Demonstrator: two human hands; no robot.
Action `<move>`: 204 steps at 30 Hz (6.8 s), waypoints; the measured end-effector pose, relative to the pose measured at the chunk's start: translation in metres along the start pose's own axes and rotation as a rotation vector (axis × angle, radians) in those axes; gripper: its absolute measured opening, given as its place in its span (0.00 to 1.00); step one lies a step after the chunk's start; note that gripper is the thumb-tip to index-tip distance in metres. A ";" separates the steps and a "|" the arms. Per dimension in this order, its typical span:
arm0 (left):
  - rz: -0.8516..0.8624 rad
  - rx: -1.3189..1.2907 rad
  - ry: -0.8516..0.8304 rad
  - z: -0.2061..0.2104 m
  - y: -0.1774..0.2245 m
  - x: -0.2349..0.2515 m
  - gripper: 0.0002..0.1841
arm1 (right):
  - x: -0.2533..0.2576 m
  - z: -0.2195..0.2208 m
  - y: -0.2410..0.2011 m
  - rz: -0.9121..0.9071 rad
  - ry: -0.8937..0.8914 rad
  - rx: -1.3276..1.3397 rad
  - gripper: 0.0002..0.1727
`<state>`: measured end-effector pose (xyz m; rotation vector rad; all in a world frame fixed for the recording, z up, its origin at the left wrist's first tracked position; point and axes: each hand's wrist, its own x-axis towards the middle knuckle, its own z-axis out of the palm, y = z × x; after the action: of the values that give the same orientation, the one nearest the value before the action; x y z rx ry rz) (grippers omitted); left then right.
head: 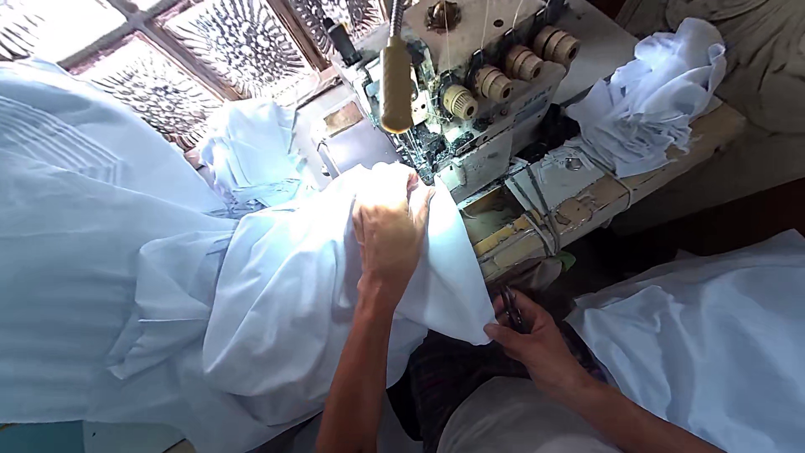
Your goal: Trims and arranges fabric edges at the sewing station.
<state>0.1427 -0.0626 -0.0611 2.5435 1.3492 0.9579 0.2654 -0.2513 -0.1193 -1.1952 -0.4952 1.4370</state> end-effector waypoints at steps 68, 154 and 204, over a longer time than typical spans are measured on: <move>0.126 -0.501 -0.280 0.035 0.054 -0.154 0.10 | 0.117 -0.129 -0.112 -0.535 0.588 -1.377 0.12; -0.143 -0.036 -0.100 -0.003 0.014 -0.005 0.11 | 0.081 -0.007 -0.045 -0.295 -0.063 -0.500 0.05; -0.150 0.191 0.125 -0.011 -0.012 -0.041 0.10 | 0.073 0.041 -0.067 -0.998 0.154 -1.254 0.27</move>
<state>0.1112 -0.0888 -0.0765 2.5042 1.7176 1.0187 0.2741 -0.1540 -0.0749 -1.5702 -1.7177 0.0427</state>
